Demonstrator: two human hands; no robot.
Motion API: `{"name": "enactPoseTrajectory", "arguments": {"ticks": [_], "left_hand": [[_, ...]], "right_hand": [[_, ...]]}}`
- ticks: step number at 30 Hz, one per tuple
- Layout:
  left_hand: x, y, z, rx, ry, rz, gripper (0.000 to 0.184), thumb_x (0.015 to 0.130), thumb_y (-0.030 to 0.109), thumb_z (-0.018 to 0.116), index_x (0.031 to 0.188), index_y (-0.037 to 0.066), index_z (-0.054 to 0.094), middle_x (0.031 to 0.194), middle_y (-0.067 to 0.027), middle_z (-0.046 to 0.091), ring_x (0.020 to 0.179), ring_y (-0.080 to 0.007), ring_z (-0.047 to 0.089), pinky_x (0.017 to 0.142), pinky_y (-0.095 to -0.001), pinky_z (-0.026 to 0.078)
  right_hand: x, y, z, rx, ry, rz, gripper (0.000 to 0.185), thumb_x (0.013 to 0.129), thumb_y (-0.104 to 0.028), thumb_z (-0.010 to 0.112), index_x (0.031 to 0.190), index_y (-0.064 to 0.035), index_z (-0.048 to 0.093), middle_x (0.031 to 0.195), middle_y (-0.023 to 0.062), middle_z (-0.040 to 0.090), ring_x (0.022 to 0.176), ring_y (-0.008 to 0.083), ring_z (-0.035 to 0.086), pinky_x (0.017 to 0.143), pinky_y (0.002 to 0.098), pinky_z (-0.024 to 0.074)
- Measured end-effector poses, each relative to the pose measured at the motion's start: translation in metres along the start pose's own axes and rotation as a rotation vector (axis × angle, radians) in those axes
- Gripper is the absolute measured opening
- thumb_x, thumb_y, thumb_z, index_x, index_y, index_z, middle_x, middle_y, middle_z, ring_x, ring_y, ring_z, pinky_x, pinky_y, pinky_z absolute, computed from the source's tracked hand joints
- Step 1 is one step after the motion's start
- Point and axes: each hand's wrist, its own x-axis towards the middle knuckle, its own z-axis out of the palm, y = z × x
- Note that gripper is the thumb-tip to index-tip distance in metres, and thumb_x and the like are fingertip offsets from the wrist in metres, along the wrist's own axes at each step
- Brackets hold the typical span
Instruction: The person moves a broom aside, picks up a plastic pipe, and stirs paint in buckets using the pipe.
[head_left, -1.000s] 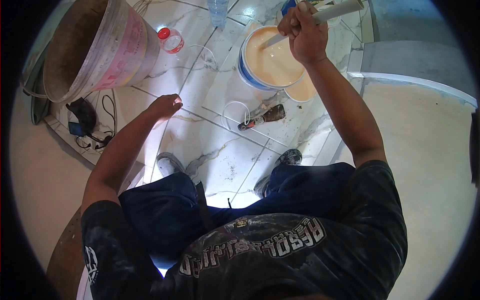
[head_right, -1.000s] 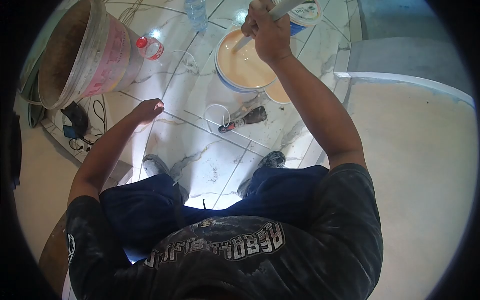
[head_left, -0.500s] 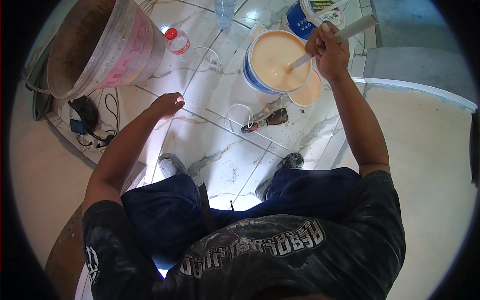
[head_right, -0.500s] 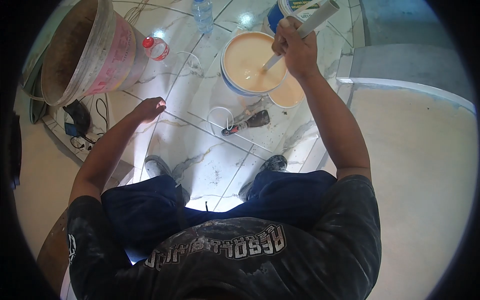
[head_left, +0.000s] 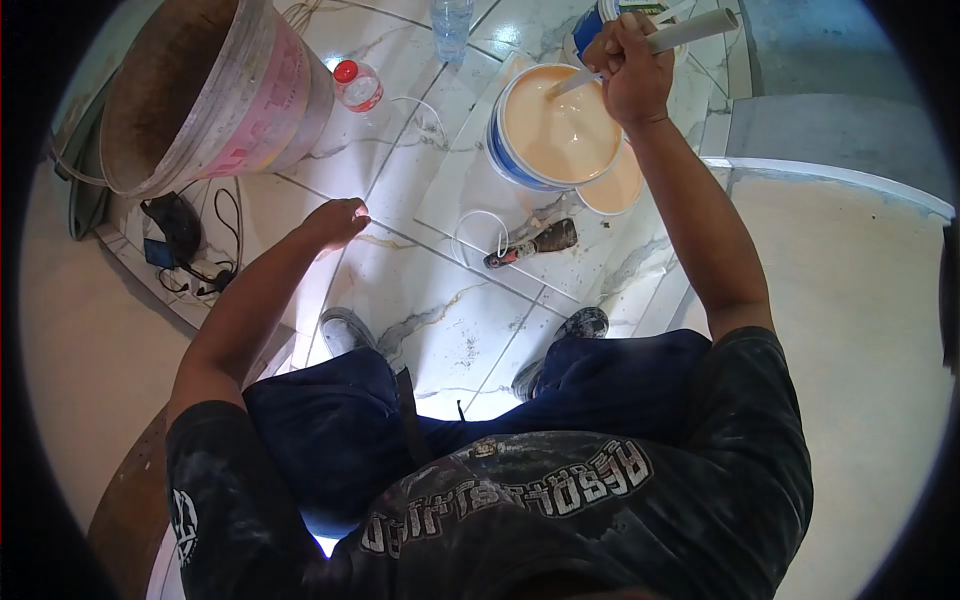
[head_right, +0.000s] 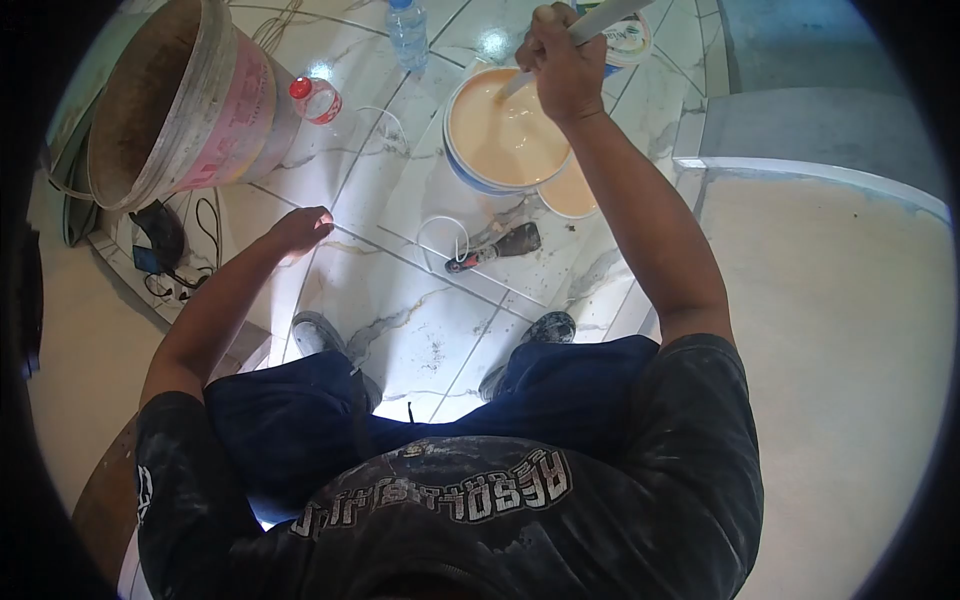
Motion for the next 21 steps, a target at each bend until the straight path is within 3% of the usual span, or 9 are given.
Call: {"name": "enactPoseTrajectory", "arguments": {"ticks": [3,12,19,21], "left_hand": [[0.000,0.000,-0.001,0.011,0.017,0.021,0.032,0.091,0.030,0.052,0.110,0.005,0.058,0.101,-0.0143,0.064,0.096,-0.0278,0.061,0.084,-0.0379,0.047],[0.002,0.005,-0.010,-0.032,0.007,-0.010,0.032,0.092,0.031,0.051,0.111,0.006,0.058,0.101,-0.0145,0.065,0.096,-0.0279,0.061,0.084,-0.0383,0.047],[0.004,0.003,-0.013,0.004,0.019,-0.008,0.032,0.092,0.031,0.051,0.110,0.006,0.058,0.100,-0.0144,0.065,0.095,-0.0278,0.061,0.083,-0.0383,0.047],[0.001,0.003,-0.011,-0.005,0.026,-0.007,0.032,0.092,0.031,0.051,0.110,0.006,0.058,0.100,-0.0144,0.065,0.095,-0.0277,0.061,0.083,-0.0382,0.047]], "right_hand": [[-0.009,0.001,0.003,0.100,-0.068,0.076,0.031,0.092,-0.020,0.053,0.066,-0.0072,0.043,0.056,0.0016,0.041,0.045,0.0109,0.035,0.046,0.0270,0.0310],[-0.043,-0.017,-0.012,0.135,-0.200,0.246,0.030,0.094,-0.021,0.047,0.068,-0.0064,0.042,0.056,0.0025,0.039,0.047,0.0108,0.034,0.048,0.0271,0.0323],[-0.029,-0.023,-0.026,-0.057,-0.130,0.166,0.030,0.093,-0.021,0.049,0.068,-0.0061,0.043,0.056,0.0014,0.038,0.046,0.0096,0.035,0.045,0.0256,0.0304],[-0.021,-0.023,-0.028,-0.209,-0.050,0.062,0.033,0.095,-0.022,0.045,0.067,-0.0084,0.037,0.051,0.0009,0.033,0.042,0.0098,0.030,0.044,0.0260,0.0282]]}}
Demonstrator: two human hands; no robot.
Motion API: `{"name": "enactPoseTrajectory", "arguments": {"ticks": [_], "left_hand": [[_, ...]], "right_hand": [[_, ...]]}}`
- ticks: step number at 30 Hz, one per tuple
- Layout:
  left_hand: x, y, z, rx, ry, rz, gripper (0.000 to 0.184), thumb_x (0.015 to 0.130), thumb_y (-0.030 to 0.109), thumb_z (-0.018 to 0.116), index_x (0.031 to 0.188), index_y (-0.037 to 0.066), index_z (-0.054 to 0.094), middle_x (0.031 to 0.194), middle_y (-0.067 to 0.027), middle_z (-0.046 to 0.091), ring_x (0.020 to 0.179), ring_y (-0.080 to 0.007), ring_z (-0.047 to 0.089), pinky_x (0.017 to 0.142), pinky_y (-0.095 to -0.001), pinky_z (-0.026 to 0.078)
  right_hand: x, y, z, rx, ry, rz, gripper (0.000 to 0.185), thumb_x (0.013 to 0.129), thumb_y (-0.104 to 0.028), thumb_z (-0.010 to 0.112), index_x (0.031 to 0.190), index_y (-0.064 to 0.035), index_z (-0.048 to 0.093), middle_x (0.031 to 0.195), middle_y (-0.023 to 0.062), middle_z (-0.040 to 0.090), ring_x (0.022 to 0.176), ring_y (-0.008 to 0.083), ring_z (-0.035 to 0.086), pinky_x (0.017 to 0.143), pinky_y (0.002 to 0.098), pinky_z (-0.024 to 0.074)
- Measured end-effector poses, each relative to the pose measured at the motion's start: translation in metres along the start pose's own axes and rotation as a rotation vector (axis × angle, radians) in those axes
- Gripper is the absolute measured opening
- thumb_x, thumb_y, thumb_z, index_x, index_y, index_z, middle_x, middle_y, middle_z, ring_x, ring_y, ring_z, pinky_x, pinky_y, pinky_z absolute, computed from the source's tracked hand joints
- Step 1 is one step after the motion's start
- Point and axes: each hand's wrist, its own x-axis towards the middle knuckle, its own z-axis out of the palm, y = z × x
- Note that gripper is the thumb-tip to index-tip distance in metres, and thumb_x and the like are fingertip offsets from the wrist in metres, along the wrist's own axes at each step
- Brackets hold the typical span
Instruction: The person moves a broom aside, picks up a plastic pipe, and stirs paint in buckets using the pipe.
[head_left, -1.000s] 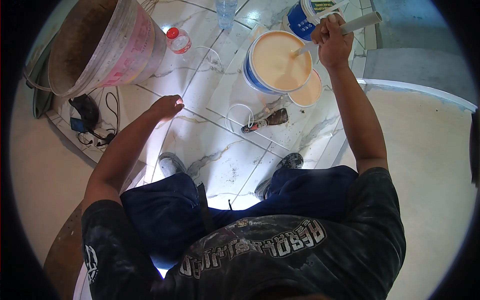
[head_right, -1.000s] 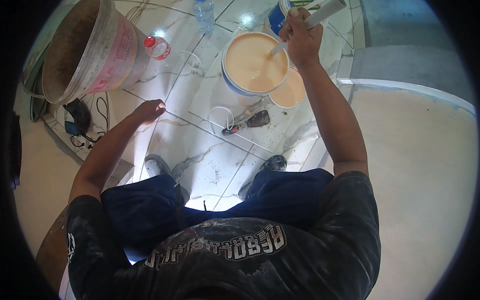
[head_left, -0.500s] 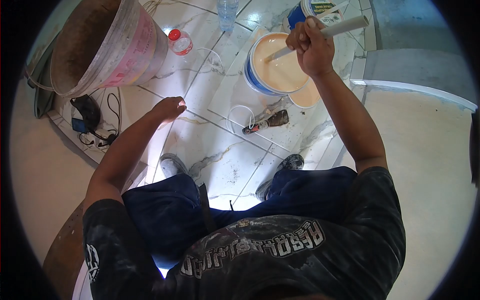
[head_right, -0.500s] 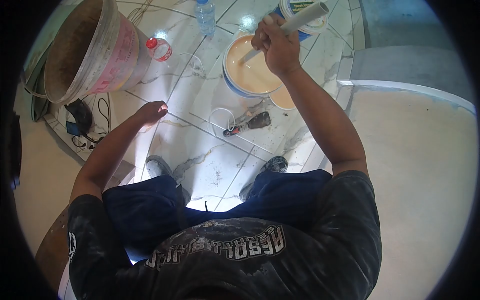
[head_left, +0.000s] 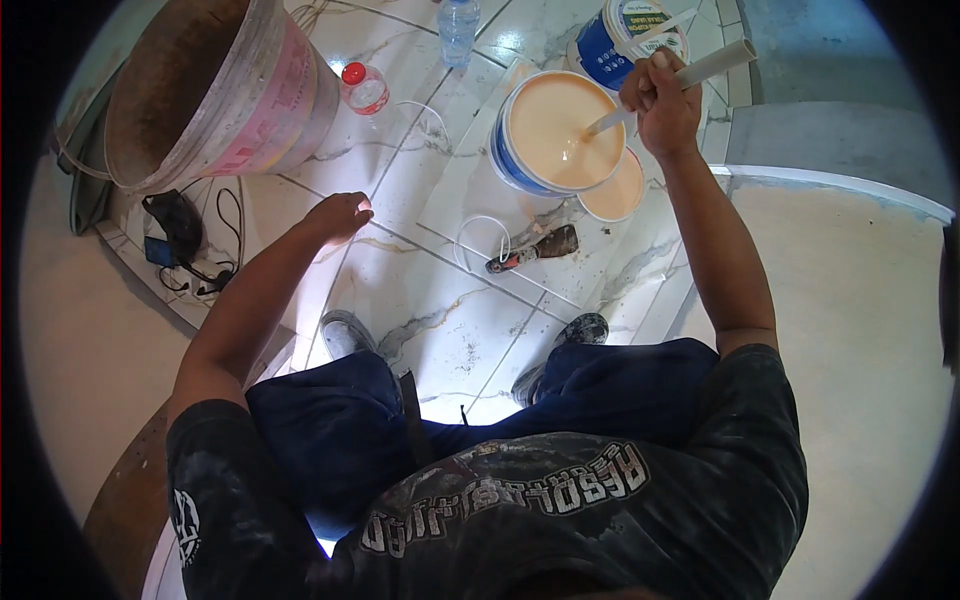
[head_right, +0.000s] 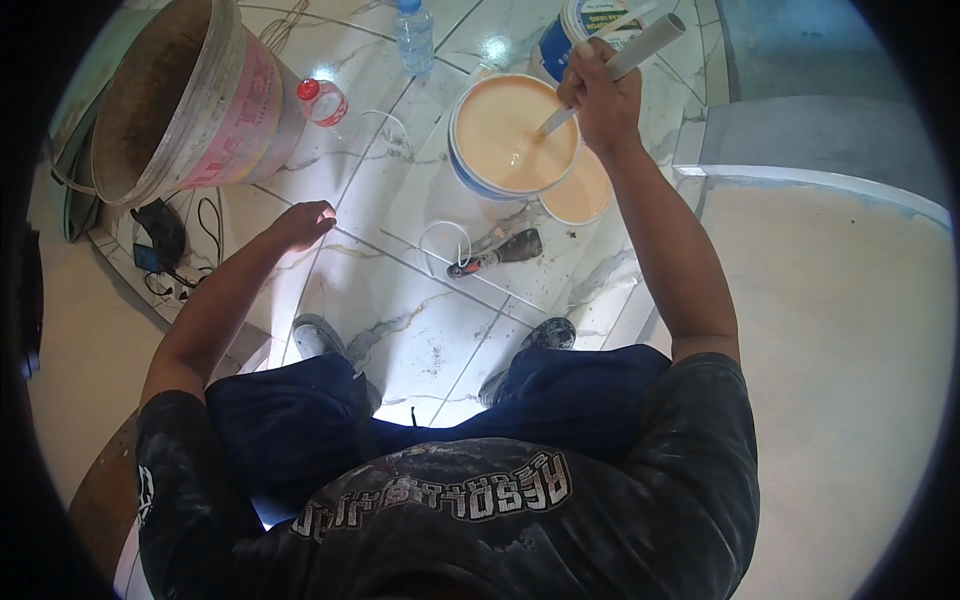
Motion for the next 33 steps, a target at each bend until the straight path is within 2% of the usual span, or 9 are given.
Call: {"name": "enactPoseTrajectory", "arguments": {"ticks": [8,14,15,17,19,26,28,30,33], "left_hand": [[-0.001,-0.011,0.018,0.040,-0.020,0.023,0.033,0.091,0.032,0.051,0.109,0.006,0.059,0.101,-0.0142,0.064,0.096,-0.0274,0.061,0.083,-0.0375,0.047],[-0.001,-0.003,0.016,0.044,-0.013,0.013,0.034,0.091,0.032,0.051,0.110,0.006,0.058,0.101,-0.0139,0.064,0.096,-0.0267,0.061,0.084,-0.0373,0.047],[0.000,-0.003,0.014,0.037,-0.011,0.026,0.033,0.091,0.032,0.051,0.111,0.006,0.058,0.101,-0.0139,0.064,0.096,-0.0266,0.061,0.084,-0.0373,0.047],[0.001,-0.001,0.012,0.032,-0.010,0.039,0.033,0.091,0.032,0.051,0.111,0.006,0.058,0.101,-0.0139,0.064,0.096,-0.0266,0.061,0.084,-0.0374,0.047],[0.000,0.006,0.005,0.019,-0.072,-0.013,0.035,0.092,0.034,0.047,0.113,0.007,0.057,0.112,-0.0143,0.061,0.104,-0.0300,0.058,0.089,-0.0397,0.045],[0.006,0.005,0.000,0.049,-0.044,0.012,0.034,0.092,0.033,0.048,0.110,0.006,0.057,0.109,-0.0153,0.062,0.102,-0.0303,0.059,0.088,-0.0396,0.046],[0.005,0.004,0.000,0.004,-0.021,0.011,0.034,0.092,0.033,0.050,0.111,0.006,0.058,0.101,-0.0144,0.064,0.096,-0.0284,0.061,0.084,-0.0390,0.047],[0.005,0.003,0.000,0.007,-0.023,0.010,0.034,0.092,0.033,0.050,0.111,0.006,0.058,0.101,-0.0143,0.064,0.096,-0.0283,0.061,0.084,-0.0389,0.047],[0.004,0.002,0.001,0.018,-0.019,0.012,0.033,0.092,0.033,0.050,0.111,0.007,0.058,0.102,-0.0140,0.064,0.097,-0.0283,0.061,0.084,-0.0386,0.047]], "right_hand": [[0.029,0.014,0.013,0.082,0.112,-0.087,0.031,0.094,-0.019,0.045,0.066,-0.0068,0.039,0.051,0.0010,0.034,0.043,0.0104,0.031,0.045,0.0284,0.0301],[0.019,0.014,0.039,0.190,-0.017,-0.035,0.032,0.095,-0.019,0.044,0.066,-0.0075,0.040,0.051,0.0004,0.033,0.043,0.0113,0.032,0.047,0.0295,0.0320],[0.014,0.015,0.039,0.311,-0.067,0.000,0.026,0.090,-0.015,0.051,0.067,-0.0062,0.043,0.056,0.0018,0.042,0.045,0.0107,0.037,0.047,0.0276,0.0328],[0.002,0.016,0.039,0.346,-0.096,0.041,0.025,0.090,-0.015,0.050,0.068,-0.0062,0.043,0.057,0.0017,0.042,0.046,0.0105,0.036,0.048,0.0275,0.0329],[-0.010,0.012,0.038,0.407,-0.162,0.097,0.022,0.091,-0.015,0.049,0.071,-0.0062,0.044,0.059,0.0015,0.042,0.048,0.0101,0.034,0.050,0.0270,0.0326],[-0.023,0.003,0.011,0.298,-0.140,0.165,0.025,0.093,-0.016,0.045,0.070,-0.0061,0.042,0.057,0.0016,0.038,0.047,0.0102,0.033,0.048,0.0266,0.0321],[-0.017,0.002,0.005,0.270,-0.144,0.155,0.026,0.093,-0.017,0.044,0.069,-0.0057,0.042,0.056,0.0023,0.038,0.046,0.0105,0.034,0.047,0.0264,0.0322],[-0.009,0.001,0.001,0.096,-0.072,0.090,0.034,0.096,-0.025,0.043,0.067,-0.0090,0.037,0.053,0.0003,0.031,0.043,0.0103,0.030,0.046,0.0274,0.0301],[0.005,0.002,-0.002,0.051,-0.016,0.034,0.033,0.095,-0.023,0.045,0.067,-0.0081,0.038,0.052,0.0011,0.034,0.043,0.0100,0.031,0.045,0.0278,0.0302]]}}
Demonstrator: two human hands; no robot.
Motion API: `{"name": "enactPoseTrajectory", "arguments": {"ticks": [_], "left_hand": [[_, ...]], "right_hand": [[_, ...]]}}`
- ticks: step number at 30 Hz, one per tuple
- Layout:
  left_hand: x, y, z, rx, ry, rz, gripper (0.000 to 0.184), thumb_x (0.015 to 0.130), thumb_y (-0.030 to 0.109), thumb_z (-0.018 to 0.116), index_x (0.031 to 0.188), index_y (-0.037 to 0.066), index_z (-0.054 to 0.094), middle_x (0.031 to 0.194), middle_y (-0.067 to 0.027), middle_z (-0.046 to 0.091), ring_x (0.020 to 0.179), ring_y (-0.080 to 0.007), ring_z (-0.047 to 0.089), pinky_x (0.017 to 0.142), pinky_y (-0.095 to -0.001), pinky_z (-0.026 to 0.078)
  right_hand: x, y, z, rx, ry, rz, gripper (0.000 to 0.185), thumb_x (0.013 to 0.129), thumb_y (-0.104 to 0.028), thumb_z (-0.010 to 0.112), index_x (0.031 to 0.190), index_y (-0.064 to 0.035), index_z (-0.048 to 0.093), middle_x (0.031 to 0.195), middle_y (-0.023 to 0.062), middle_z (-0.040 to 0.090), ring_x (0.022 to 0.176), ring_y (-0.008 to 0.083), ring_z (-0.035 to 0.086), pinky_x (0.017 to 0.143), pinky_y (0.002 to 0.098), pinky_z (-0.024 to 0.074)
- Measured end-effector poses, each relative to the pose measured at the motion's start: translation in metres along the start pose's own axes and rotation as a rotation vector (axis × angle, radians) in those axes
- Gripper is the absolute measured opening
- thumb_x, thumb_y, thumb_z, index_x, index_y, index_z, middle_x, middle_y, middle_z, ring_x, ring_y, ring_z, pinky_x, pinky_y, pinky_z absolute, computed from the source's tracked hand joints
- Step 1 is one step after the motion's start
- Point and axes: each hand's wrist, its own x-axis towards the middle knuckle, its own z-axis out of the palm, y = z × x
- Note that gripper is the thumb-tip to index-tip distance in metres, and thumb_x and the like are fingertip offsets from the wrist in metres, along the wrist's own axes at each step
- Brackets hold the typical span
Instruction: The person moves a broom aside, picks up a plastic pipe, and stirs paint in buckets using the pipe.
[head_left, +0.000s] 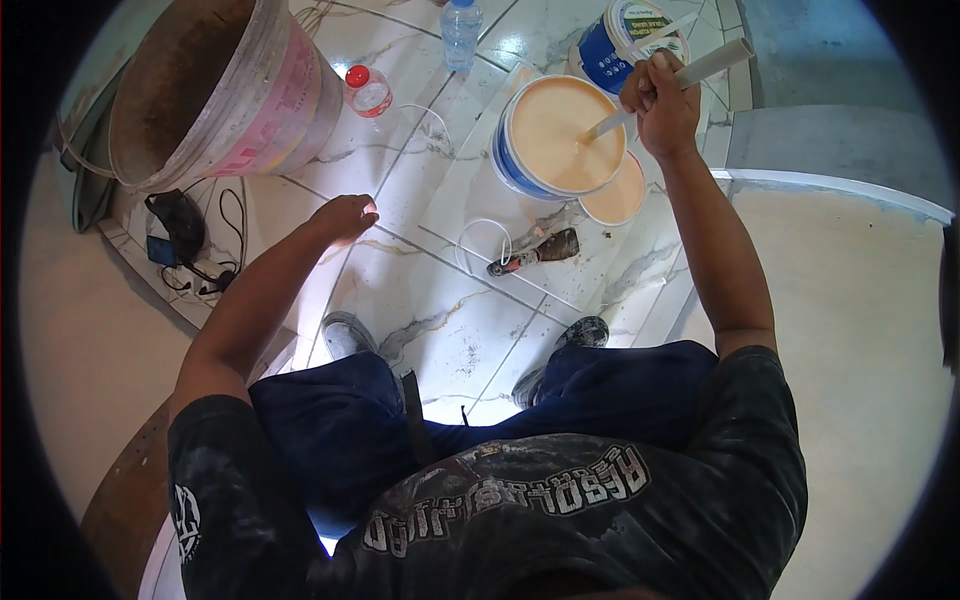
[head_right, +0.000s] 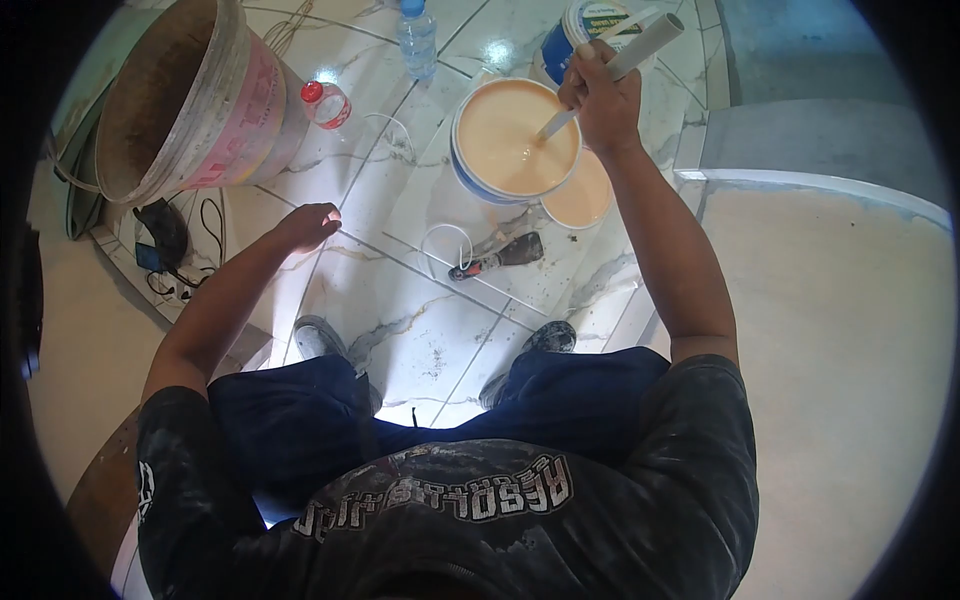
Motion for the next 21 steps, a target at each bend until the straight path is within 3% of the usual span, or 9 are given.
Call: {"name": "enactPoseTrajectory", "arguments": {"ticks": [8,11,21], "left_hand": [[-0.006,-0.007,0.012,0.028,0.003,-0.018,0.033,0.091,0.033,0.051,0.111,0.008,0.059,0.102,-0.0136,0.064,0.097,-0.0283,0.061,0.084,-0.0384,0.047],[-0.005,-0.005,0.012,0.023,-0.012,-0.027,0.032,0.091,0.032,0.051,0.111,0.008,0.059,0.103,-0.0136,0.064,0.097,-0.0281,0.061,0.084,-0.0385,0.047],[0.005,0.002,0.004,0.016,-0.004,0.006,0.033,0.091,0.031,0.051,0.110,0.006,0.058,0.102,-0.0139,0.064,0.096,-0.0282,0.061,0.084,-0.0381,0.047]], "right_hand": [[0.029,0.012,0.018,0.079,0.072,-0.107,0.032,0.094,-0.021,0.047,0.066,-0.0074,0.040,0.053,0.0012,0.036,0.043,0.0102,0.031,0.045,0.0285,0.0305],[0.027,0.016,0.030,0.196,0.080,-0.076,0.025,0.089,-0.014,0.052,0.067,-0.0074,0.044,0.055,-0.0002,0.039,0.045,0.0101,0.037,0.046,0.0265,0.0324],[-0.024,0.008,0.027,0.324,-0.195,0.108,0.026,0.092,-0.016,0.046,0.068,-0.0065,0.042,0.058,0.0014,0.039,0.048,0.0099,0.034,0.047,0.0266,0.0308]]}}
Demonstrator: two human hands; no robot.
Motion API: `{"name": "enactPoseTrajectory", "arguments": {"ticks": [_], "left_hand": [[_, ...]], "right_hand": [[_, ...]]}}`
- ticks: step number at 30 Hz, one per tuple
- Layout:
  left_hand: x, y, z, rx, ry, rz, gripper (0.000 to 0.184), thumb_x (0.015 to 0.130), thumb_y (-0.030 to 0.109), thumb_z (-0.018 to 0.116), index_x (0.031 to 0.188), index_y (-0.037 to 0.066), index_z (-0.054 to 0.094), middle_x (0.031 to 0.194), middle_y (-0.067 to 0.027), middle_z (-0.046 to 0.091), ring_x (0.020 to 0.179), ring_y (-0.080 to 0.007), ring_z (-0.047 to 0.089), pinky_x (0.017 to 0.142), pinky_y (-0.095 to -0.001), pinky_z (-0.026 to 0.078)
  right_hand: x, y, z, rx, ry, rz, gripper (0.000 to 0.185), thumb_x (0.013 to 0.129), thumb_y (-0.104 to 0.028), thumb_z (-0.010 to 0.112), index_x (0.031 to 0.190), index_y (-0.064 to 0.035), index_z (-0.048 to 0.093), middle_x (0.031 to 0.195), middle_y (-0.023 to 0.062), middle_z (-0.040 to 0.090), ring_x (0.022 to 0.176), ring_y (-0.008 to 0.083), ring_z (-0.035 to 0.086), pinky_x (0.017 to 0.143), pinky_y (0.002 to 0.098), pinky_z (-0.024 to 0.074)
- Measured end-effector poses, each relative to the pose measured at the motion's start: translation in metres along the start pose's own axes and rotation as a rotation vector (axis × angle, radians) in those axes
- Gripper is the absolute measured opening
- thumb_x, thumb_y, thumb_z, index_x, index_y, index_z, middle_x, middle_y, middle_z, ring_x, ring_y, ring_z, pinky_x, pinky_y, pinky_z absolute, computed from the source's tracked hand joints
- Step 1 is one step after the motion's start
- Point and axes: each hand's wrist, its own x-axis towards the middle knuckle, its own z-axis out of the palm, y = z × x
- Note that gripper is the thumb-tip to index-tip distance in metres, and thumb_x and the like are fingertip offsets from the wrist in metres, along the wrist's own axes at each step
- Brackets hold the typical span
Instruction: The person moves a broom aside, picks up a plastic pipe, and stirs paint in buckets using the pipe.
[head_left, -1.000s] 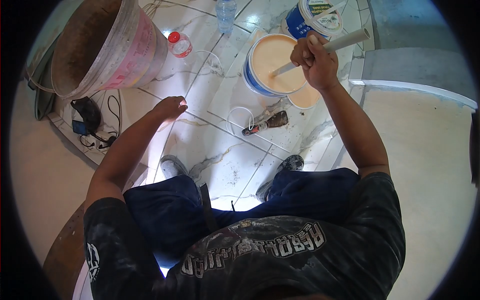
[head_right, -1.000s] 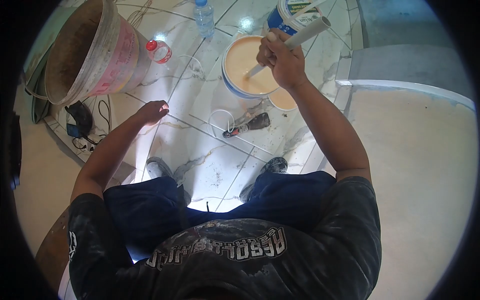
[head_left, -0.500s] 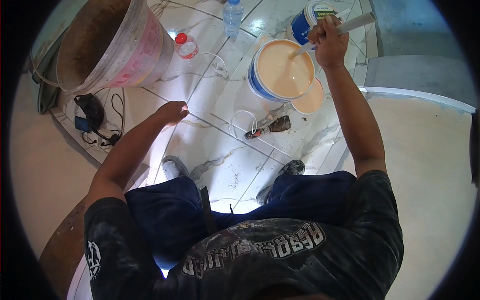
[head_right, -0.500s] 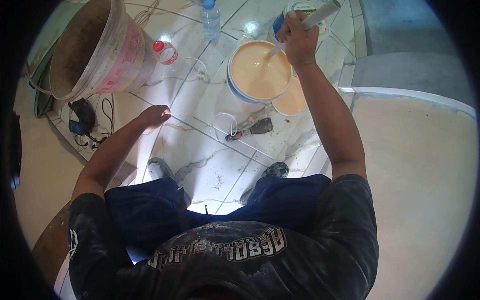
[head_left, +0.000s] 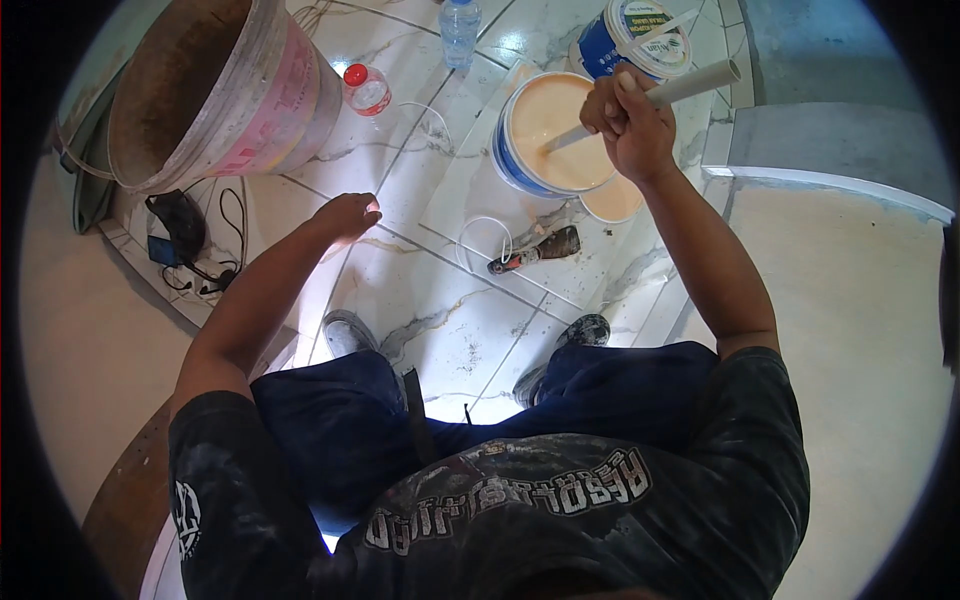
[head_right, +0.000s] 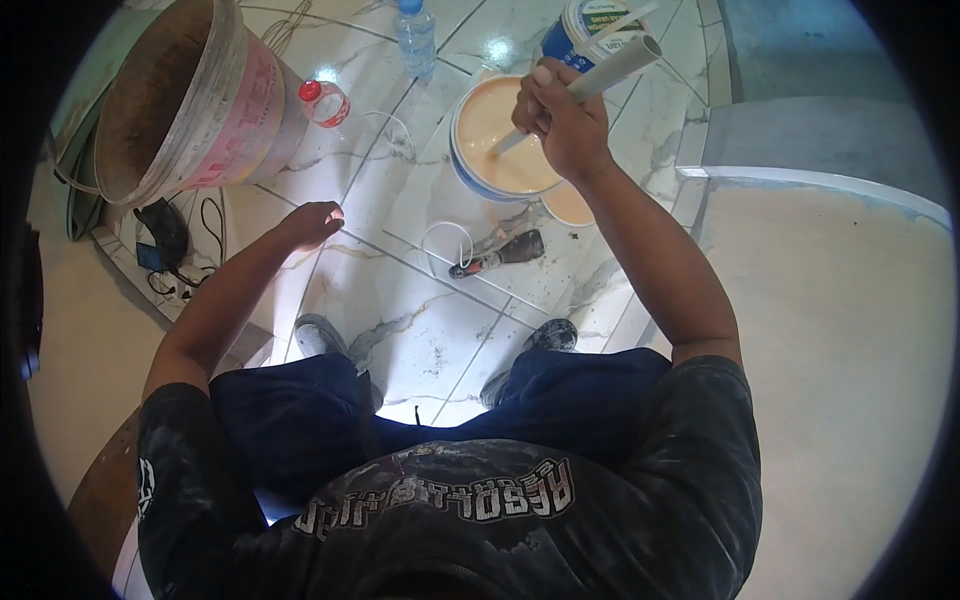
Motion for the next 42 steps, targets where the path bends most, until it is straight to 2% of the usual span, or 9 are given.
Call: {"name": "enactPoseTrajectory", "arguments": {"ticks": [4,7,10,17,20,26,30,35,42], "left_hand": [[0.002,0.002,-0.004,-0.016,0.010,0.007,0.034,0.090,0.032,0.051,0.110,0.006,0.058,0.101,-0.0142,0.064,0.096,-0.0283,0.061,0.084,-0.0386,0.047],[0.002,0.004,-0.006,-0.020,0.013,0.008,0.034,0.090,0.032,0.051,0.110,0.006,0.058,0.102,-0.0142,0.064,0.096,-0.0285,0.061,0.084,-0.0389,0.047],[0.001,0.002,-0.003,0.004,0.014,0.017,0.033,0.090,0.031,0.051,0.110,0.006,0.058,0.102,-0.0143,0.064,0.097,-0.0286,0.061,0.084,-0.0390,0.047],[-0.006,-0.009,0.011,0.030,0.006,0.001,0.033,0.090,0.032,0.052,0.110,0.007,0.059,0.103,-0.0139,0.064,0.097,-0.0283,0.061,0.084,-0.0383,0.047],[-0.008,-0.006,0.010,0.032,-0.012,-0.012,0.032,0.090,0.032,0.052,0.111,0.007,0.059,0.103,-0.0139,0.064,0.097,-0.0280,0.061,0.084,-0.0380,0.047],[-0.004,-0.001,0.007,-0.001,-0.005,-0.020,0.033,0.091,0.032,0.051,0.110,0.007,0.059,0.103,-0.0140,0.064,0.097,-0.0276,0.061,0.083,-0.0380,0.048],[0.003,-0.002,0.004,0.022,0.012,0.015,0.033,0.090,0.032,0.051,0.110,0.007,0.059,0.102,-0.0139,0.064,0.096,-0.0283,0.061,0.084,-0.0383,0.047],[0.005,0.001,0.000,0.025,0.031,0.032,0.032,0.090,0.031,0.051,0.111,0.007,0.059,0.102,-0.0138,0.064,0.096,-0.0287,0.061,0.084,-0.0387,0.047],[0.002,-0.002,0.004,0.020,0.016,0.014,0.033,0.090,0.031,0.051,0.110,0.006,0.059,0.102,-0.0143,0.064,0.098,-0.0280,0.061,0.084,-0.0383,0.047]], "right_hand": [[-0.008,-0.012,-0.012,-0.051,0.028,0.029,0.027,0.093,-0.017,0.046,0.068,-0.0063,0.042,0.057,0.0010,0.037,0.047,0.0097,0.034,0.046,0.0265,0.0309],[0.000,-0.016,-0.019,-0.261,0.121,-0.044,0.033,0.096,-0.023,0.043,0.066,-0.0093,0.036,0.052,0.0006,0.031,0.043,0.0093,0.027,0.044,0.0270,0.0277],[0.013,-0.020,-0.024,-0.333,0.211,-0.104,0.032,0.095,-0.022,0.043,0.066,-0.0086,0.037,0.052,0.0011,0.032,0.042,0.0094,0.028,0.044,0.0273,0.0285],[0.047,-0.010,-0.029,-0.269,0.218,-0.230,0.030,0.095,-0.018,0.043,0.068,-0.0068,0.042,0.052,0.0011,0.035,0.042,0.0111,0.032,0.044,0.0284,0.0300],[0.053,-0.002,-0.021,-0.148,0.191,-0.214,0.024,0.090,-0.014,0.051,0.069,-0.0047,0.046,0.057,0.0010,0.041,0.045,0.0105,0.037,0.045,0.0276,0.0311],[0.035,0.009,0.000,-0.031,0.068,-0.123,0.024,0.090,-0.016,0.049,0.069,-0.0052,0.045,0.057,0.0023,0.043,0.047,0.0110,0.039,0.047,0.0263,0.0308],[0.010,0.004,0.000,-0.006,-0.006,-0.031,0.026,0.092,-0.017,0.046,0.069,-0.0059,0.043,0.056,0.0016,0.038,0.047,0.0107,0.034,0.049,0.0265,0.0314],[-0.001,-0.012,-0.016,-0.061,0.048,0.009,0.029,0.093,-0.019,0.046,0.067,-0.0065,0.041,0.056,0.0014,0.037,0.046,0.0106,0.032,0.047,0.0267,0.0314],[0.023,-0.019,-0.031,-0.326,0.199,-0.122,0.032,0.095,-0.021,0.044,0.067,-0.0074,0.040,0.053,0.0006,0.035,0.043,0.0102,0.031,0.045,0.0276,0.0303]]}}
